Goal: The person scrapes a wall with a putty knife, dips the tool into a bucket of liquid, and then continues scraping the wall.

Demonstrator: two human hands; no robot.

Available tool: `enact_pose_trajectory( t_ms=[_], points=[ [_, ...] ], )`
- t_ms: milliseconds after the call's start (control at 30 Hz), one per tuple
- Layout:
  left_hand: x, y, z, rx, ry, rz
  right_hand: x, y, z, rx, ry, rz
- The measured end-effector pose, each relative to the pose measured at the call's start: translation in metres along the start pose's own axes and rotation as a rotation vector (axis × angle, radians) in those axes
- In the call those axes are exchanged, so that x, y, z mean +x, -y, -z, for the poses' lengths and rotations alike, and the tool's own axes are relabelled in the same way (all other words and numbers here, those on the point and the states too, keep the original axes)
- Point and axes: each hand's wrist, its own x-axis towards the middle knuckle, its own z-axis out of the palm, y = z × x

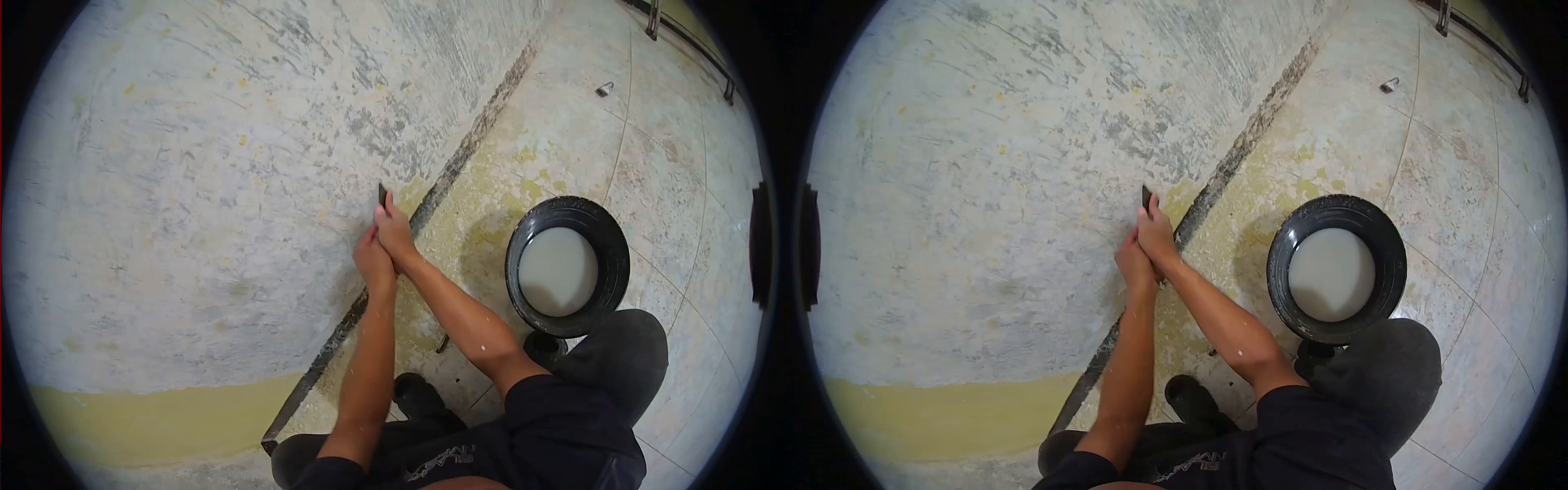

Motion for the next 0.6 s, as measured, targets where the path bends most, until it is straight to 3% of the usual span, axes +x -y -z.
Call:
enact_pose_trajectory(
  t_ms=[67,200,267,333,400,467,533,600],
  points=[
    [0.010,0.002,0.001,0.009,-0.068,-0.063,-0.001,-0.011,-0.003,-0.113,0.063,-0.040],
    [0.024,-0.001,0.002,0.136,0.018,0.003,0.024,-0.015,-0.011,-0.053,-0.142,0.010],
    [0.023,-0.005,-0.001,0.129,0.066,0.029,0.014,-0.004,-0.004,-0.042,-0.114,-0.048],
    [0.003,0.006,-0.001,0.052,0.022,-0.090,0.007,-0.020,0.000,-0.209,0.005,0.088],
    [-0.001,-0.003,-0.007,0.022,-0.006,-0.115,0.011,-0.017,-0.004,-0.266,0.031,0.045],
    [0.007,-0.015,-0.006,0.073,0.100,-0.025,0.020,-0.017,-0.008,-0.275,-0.057,-0.073],
    [0.024,-0.018,-0.017,0.235,0.125,-0.056,0.035,-0.009,-0.006,-0.248,-0.161,-0.066],
    [0.027,-0.023,-0.036,0.215,0.178,0.039,0.050,-0.008,0.002,-0.057,-0.256,-0.077]
  ],
)
